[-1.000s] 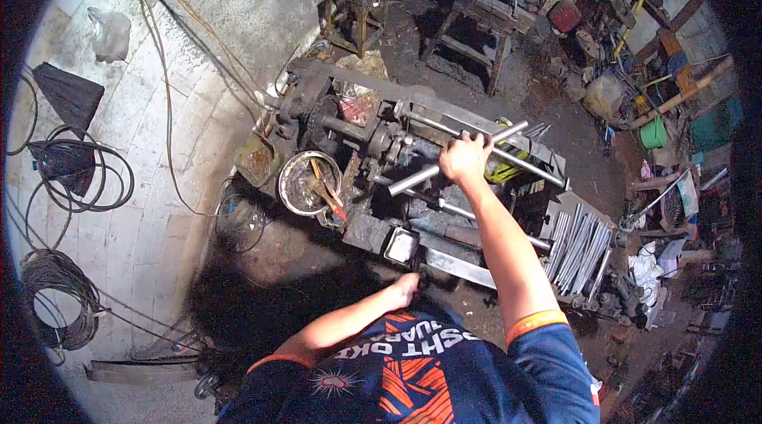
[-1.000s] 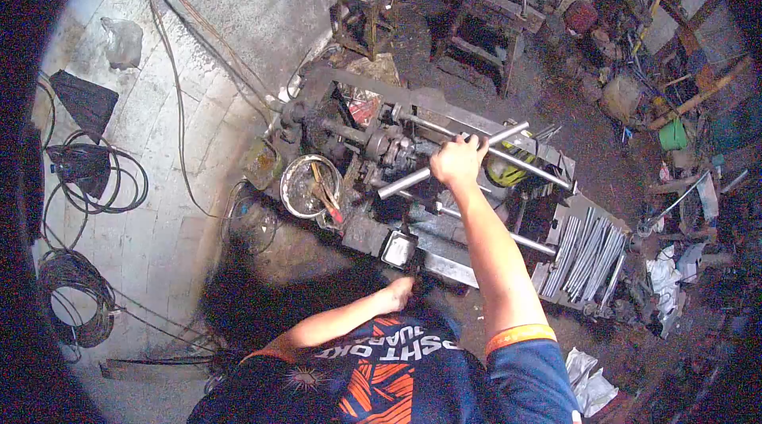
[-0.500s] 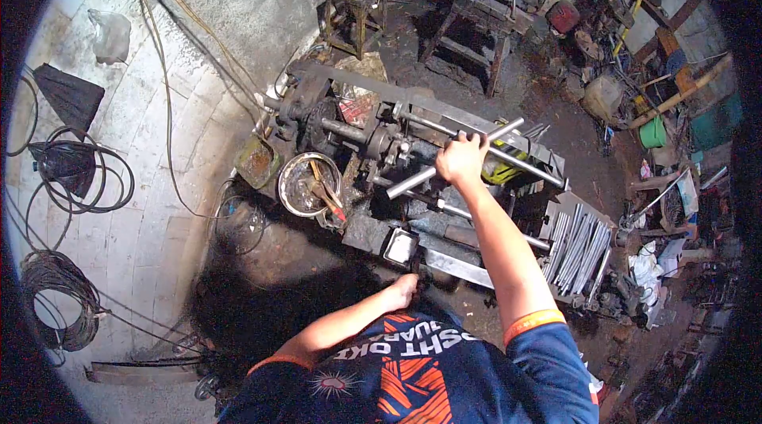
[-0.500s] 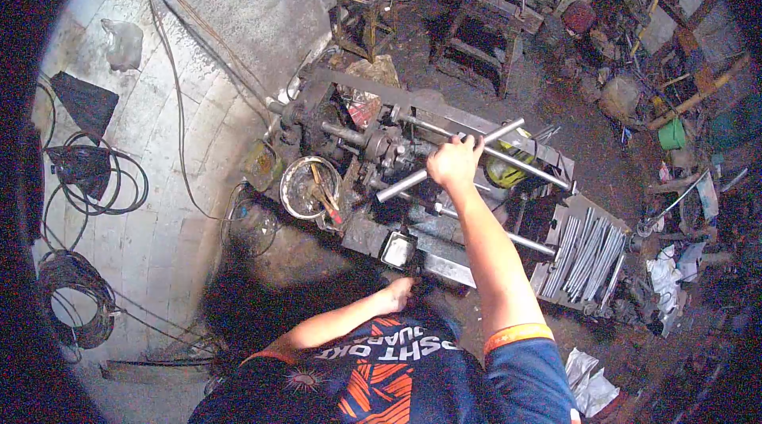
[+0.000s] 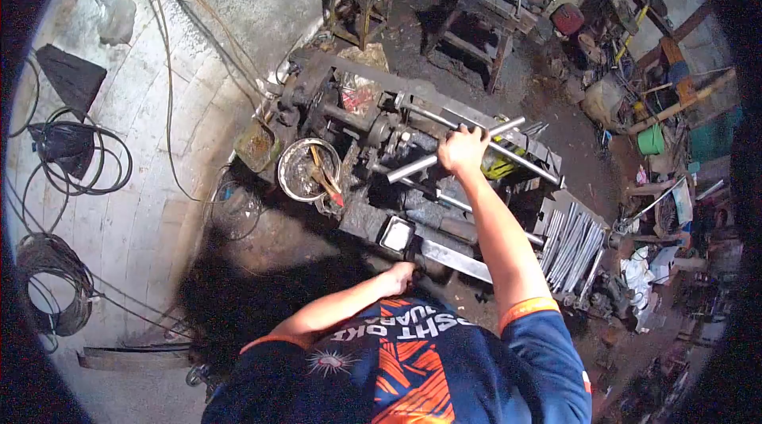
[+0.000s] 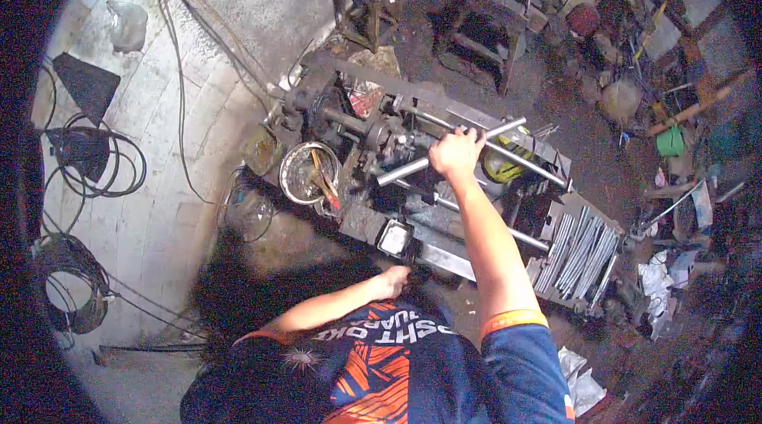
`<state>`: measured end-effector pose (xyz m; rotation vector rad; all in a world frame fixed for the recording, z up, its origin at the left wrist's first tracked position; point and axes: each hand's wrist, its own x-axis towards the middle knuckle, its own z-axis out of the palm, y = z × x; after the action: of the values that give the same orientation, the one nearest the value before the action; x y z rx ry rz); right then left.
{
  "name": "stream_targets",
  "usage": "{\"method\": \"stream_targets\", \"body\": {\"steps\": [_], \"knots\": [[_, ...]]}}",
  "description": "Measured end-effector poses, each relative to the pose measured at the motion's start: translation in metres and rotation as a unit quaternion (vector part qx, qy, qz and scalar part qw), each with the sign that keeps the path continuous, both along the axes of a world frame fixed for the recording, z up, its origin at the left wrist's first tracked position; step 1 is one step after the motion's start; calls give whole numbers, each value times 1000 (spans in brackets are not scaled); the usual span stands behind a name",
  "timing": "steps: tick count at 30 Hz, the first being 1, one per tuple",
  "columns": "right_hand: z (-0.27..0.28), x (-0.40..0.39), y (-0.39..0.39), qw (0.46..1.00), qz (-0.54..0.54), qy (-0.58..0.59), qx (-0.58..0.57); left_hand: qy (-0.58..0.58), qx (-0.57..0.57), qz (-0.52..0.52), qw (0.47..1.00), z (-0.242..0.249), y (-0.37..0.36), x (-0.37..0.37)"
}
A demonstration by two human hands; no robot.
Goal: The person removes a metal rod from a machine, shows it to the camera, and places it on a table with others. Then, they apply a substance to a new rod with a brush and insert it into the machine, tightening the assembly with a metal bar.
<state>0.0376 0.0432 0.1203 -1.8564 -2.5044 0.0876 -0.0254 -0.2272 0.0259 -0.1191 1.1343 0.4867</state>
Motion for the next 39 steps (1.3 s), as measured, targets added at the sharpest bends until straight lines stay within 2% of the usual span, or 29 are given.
{"method": "stream_targets", "body": {"steps": [1,3,6,13,15,16,18,21,24,30,33,36,39], "knots": [[0,0,1,1000,3,1,3,1,3,3,1000,-17,-1,2],[-1,0,0,1000,-4,2,1,25,-6,-17,1000,-83,-13,9],[0,0,0,1000,-3,5,1,-2,9,-42,999,-120,-19,12],[1,-4,2,1000,9,-1,1,-52,39,-21,998,-103,-16,10],[-1,-4,2,1000,16,-8,1,-104,-20,13,994,-93,-14,10],[-1,-4,3,1000,19,-17,2,-104,-20,14,994,-78,-10,8],[-1,-5,4,999,22,-25,5,-29,-22,35,999,-43,-5,3],[-2,-5,4,999,21,-22,22,-90,-39,36,995,-113,-15,12],[-1,-4,4,999,20,-23,10,-122,-14,53,991,-120,-20,11],[1,-2,3,1000,18,-4,25,1,23,-24,999,-118,-19,6],[2,-2,3,1000,14,-10,7,-54,-15,35,998,-70,-11,5],[0,-1,5,1000,20,-12,4,-7,14,-16,1000,-80,-12,4],[-3,-2,6,999,27,-17,8,-24,16,-30,999,-163,-28,13]]}}
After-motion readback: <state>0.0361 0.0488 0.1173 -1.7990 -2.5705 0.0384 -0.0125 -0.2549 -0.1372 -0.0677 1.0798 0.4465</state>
